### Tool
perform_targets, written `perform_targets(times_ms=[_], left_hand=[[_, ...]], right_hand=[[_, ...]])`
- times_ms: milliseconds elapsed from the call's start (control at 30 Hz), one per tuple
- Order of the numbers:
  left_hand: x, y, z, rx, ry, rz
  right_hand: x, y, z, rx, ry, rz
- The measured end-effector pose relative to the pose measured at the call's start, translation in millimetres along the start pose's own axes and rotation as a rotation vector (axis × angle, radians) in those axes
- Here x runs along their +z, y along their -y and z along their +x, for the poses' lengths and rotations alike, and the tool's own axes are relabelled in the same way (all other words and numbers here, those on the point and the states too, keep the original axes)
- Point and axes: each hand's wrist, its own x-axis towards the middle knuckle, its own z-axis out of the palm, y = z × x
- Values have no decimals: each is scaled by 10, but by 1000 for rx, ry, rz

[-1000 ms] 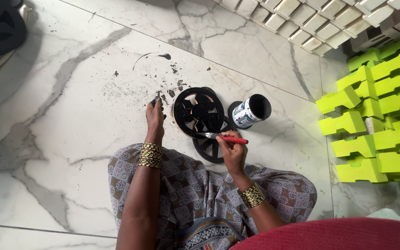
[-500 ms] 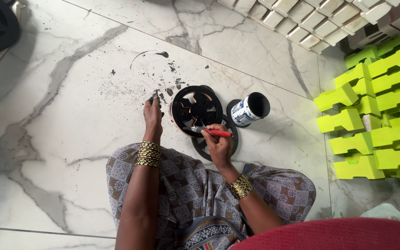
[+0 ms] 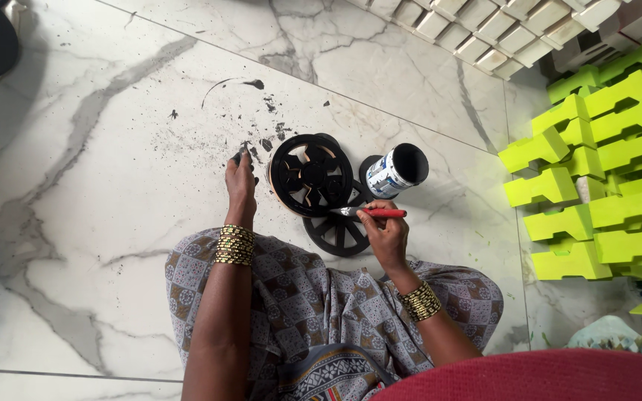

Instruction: The person sits on the floor and paints decorative wheel-shaped wooden and foam cutout pieces black using a paintbrush, dipping the brush into a paint can and rotating each piece to coat its surfaces, working on one piece at a time.

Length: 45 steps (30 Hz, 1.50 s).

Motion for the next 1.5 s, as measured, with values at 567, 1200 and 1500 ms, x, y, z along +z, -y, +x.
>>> perform_targets(times_ms=[567,1200,1500], left_hand=[[-27,2,50,-9,13,-24],[79,202,89,-8,40,48],[108,226,152,-19,38,2]], right_hand=[[-48,43,296,-103,171,-56],[865,176,577,-164,73,95],[1065,377,870,-160,75,168]])
